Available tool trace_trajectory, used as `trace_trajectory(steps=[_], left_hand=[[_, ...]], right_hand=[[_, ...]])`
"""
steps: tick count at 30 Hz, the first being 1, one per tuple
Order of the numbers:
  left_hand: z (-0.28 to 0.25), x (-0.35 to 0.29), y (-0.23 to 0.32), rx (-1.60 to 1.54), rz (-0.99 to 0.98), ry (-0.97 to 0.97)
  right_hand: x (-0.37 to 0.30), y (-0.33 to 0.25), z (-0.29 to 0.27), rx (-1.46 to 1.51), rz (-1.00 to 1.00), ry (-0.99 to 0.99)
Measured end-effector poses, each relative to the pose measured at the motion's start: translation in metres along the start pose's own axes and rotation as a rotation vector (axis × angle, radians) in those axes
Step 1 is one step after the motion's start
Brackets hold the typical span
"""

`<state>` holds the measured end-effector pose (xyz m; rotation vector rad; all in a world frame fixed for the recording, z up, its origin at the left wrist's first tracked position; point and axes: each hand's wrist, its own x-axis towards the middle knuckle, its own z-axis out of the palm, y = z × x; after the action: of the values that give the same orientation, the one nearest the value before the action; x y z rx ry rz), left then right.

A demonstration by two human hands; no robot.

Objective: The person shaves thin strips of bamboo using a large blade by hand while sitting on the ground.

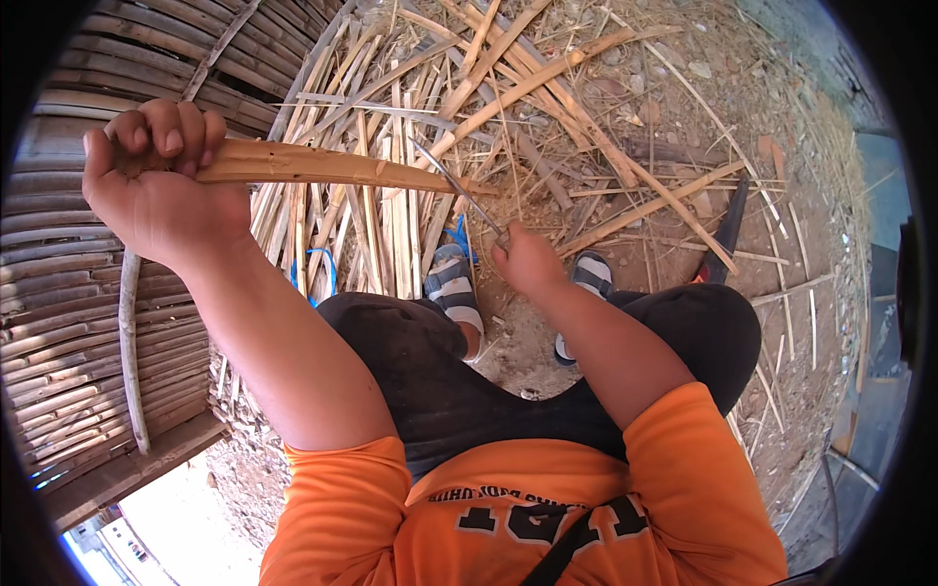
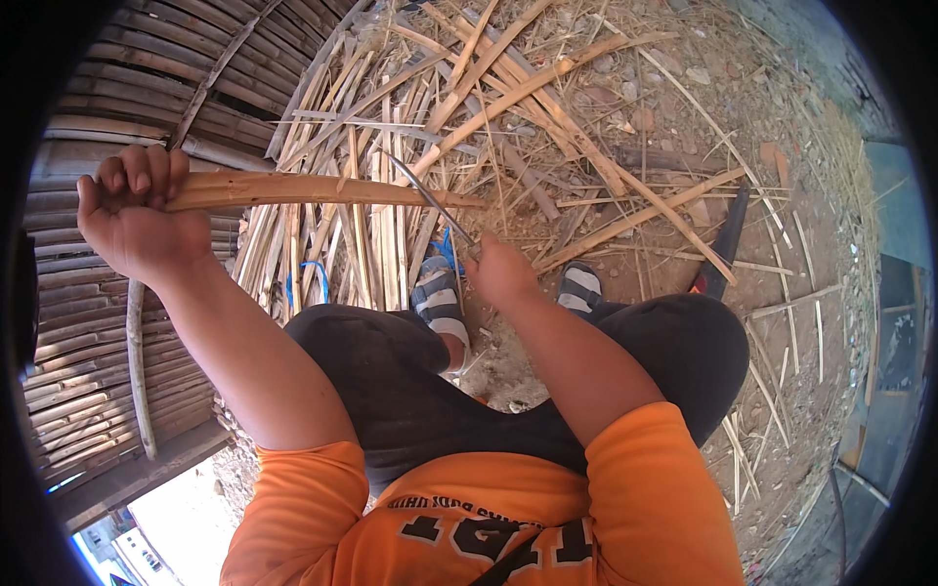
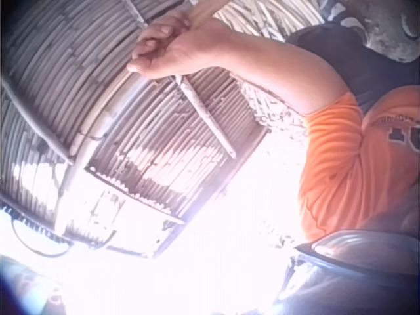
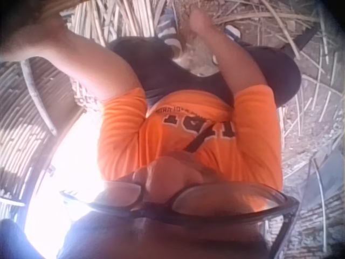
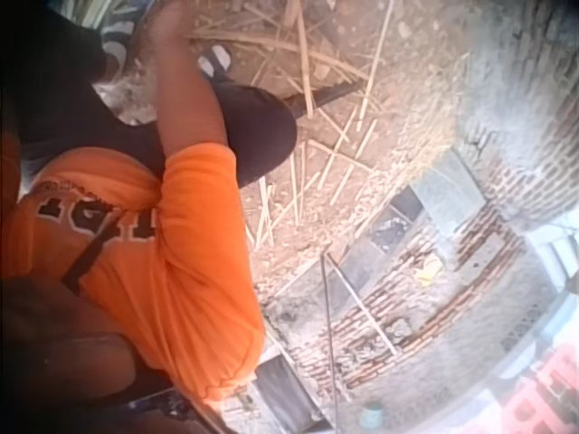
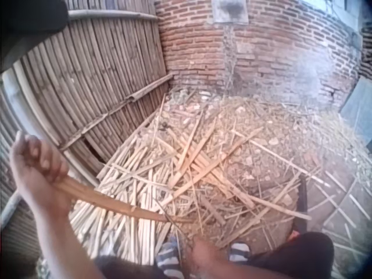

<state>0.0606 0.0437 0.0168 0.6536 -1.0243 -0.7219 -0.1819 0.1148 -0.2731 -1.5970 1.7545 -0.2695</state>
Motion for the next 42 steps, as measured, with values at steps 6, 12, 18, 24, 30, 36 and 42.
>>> trace_trajectory(steps=[6, 12, 18, 24, 30, 36, 42], left_hand=[[-0.001, 0.004, -0.004, -0.013, 0.006, 0.001], [0.011, 0.000, -0.002, -0.005, 0.010, -0.040], [0.007, 0.003, -0.003, -0.047, -0.001, -0.156], [-0.001, 0.004, -0.002, -0.041, -0.004, -0.191], [0.017, -0.003, 0.000, 0.044, 0.013, -0.033], [0.021, -0.004, -0.002, 0.071, 0.030, 0.024], [0.019, 0.000, -0.001, 0.103, 0.043, 0.070]], right_hand=[[0.014, 0.001, -0.009, 0.105, -0.047, -0.043], [-0.006, -0.026, -0.036, 0.206, 0.081, -0.066], [-0.005, -0.036, -0.033, 0.606, 0.208, -0.132], [-0.020, -0.058, -0.040, 0.245, -0.230, 0.140], [0.006, 0.004, 0.000, -0.048, -0.025, 0.059], [0.017, 0.019, -0.001, 0.278, 0.089, -0.112], [0.015, -0.028, -0.053, 0.481, 0.030, -0.023]])
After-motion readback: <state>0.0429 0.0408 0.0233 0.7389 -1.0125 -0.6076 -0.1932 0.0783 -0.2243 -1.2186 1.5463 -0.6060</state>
